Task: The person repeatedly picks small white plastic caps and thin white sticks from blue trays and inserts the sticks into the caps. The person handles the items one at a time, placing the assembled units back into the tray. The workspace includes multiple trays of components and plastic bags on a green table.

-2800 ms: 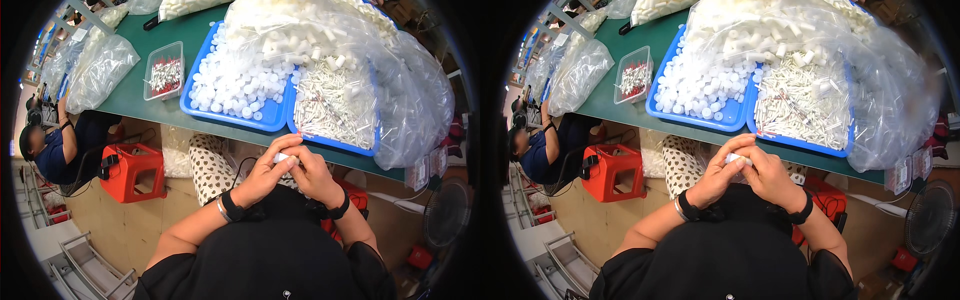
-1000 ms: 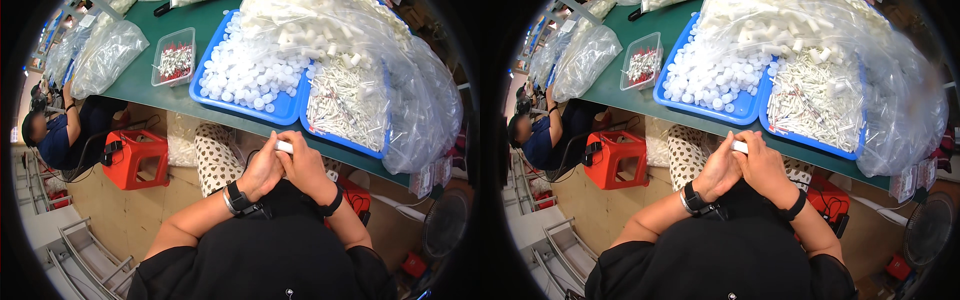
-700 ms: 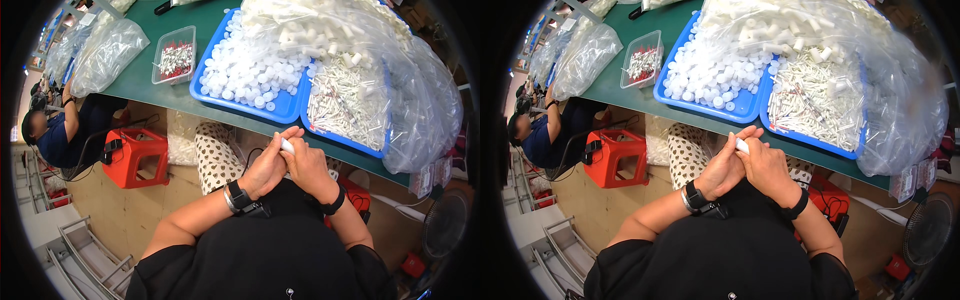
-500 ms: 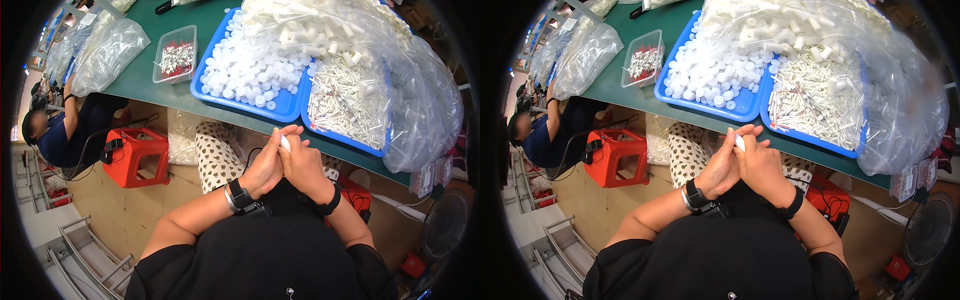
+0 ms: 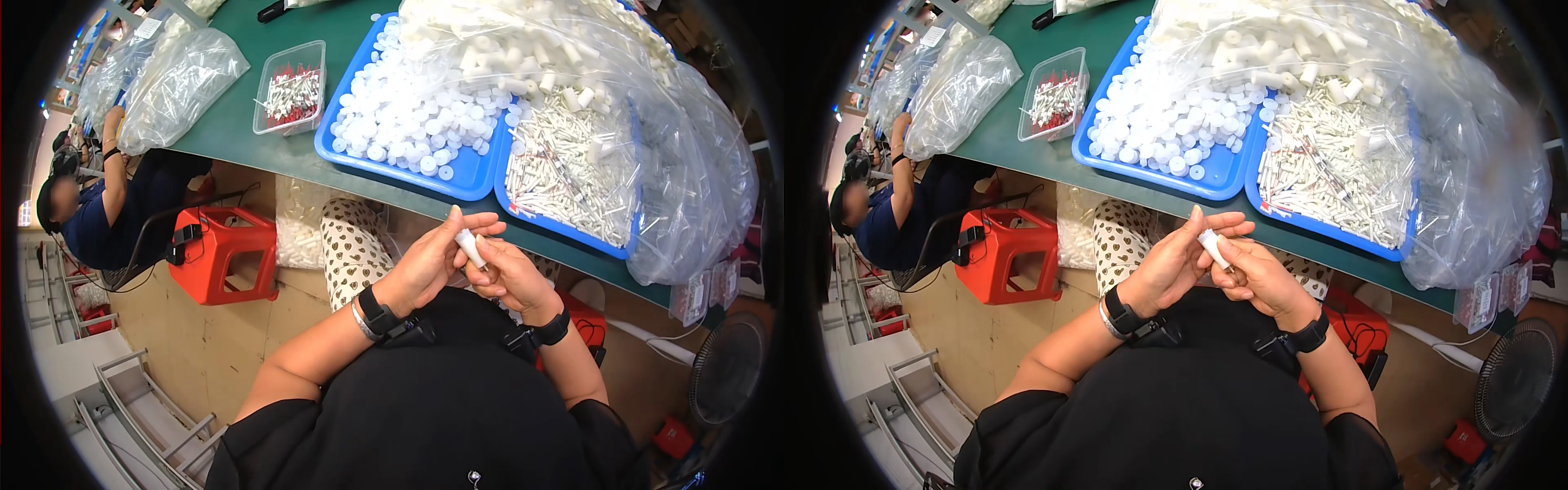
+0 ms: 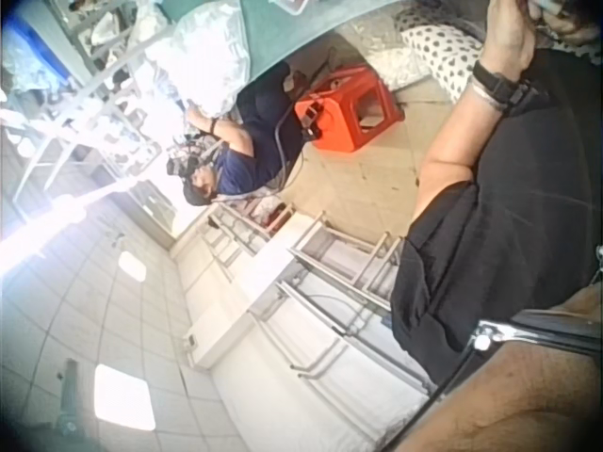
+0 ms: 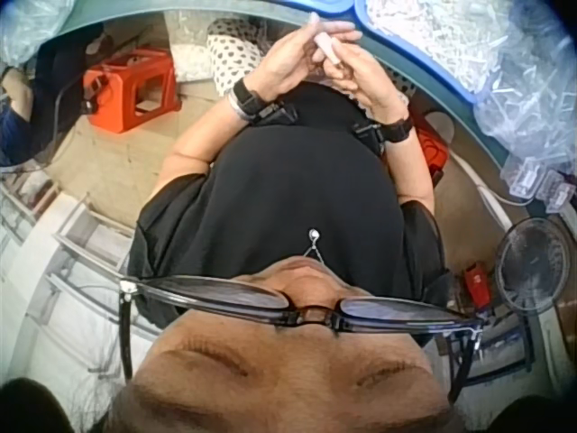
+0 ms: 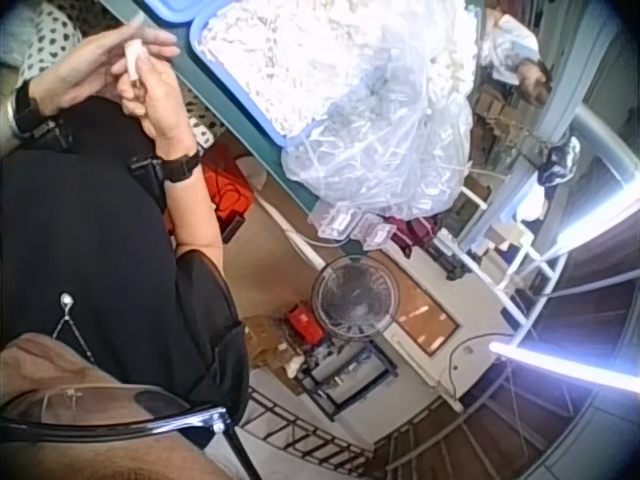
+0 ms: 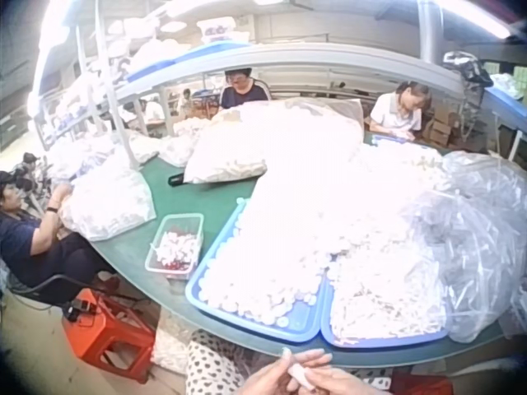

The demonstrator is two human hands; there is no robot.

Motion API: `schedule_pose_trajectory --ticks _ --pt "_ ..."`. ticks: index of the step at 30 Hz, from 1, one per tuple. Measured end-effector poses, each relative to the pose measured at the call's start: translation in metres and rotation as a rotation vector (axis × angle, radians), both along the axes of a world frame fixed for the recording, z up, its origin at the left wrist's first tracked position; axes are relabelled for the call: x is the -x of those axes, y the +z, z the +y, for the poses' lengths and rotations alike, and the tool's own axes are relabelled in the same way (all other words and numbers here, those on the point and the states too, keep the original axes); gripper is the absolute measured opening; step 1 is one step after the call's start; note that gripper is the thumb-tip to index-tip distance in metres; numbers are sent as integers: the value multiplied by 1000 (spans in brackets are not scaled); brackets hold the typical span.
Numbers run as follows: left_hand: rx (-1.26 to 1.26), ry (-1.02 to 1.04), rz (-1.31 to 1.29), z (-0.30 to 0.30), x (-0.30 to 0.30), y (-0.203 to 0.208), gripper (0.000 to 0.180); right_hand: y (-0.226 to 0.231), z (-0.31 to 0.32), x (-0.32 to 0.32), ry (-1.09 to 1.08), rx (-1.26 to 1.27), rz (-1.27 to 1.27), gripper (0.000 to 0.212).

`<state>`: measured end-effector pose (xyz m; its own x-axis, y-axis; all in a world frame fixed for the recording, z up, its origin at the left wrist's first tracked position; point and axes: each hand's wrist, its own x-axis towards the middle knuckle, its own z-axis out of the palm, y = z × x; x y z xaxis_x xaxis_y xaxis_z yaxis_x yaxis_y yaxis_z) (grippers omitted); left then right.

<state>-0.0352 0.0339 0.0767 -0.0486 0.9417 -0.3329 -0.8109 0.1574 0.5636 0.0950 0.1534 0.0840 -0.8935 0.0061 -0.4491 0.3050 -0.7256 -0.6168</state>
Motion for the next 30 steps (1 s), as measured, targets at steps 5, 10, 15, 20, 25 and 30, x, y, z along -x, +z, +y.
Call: schedule_pose_trajectory --ticks 5,10,15,20,25,30 --pt "12 118 145 -4 -23 -16 56 -15 -4 -1 29 -200 46 37" --pt "48 190 84 -5 -28 -18 53 -20 -18 -2 13 -882 104 38" --pt "57 113 -83 -11 -18 -19 54 -38 1 -12 174 -239 -108 40" --pt "264 103 -183 -20 -38 -46 46 -69 -21 -18 197 -957 60 40" --pt "540 122 -401 -13 -40 -88 44 -64 -18 -3 498 -1464 -231 35" --pt "687 276 -334 -20 -29 -100 39 -140 -2 -2 374 -1494 -240 36"
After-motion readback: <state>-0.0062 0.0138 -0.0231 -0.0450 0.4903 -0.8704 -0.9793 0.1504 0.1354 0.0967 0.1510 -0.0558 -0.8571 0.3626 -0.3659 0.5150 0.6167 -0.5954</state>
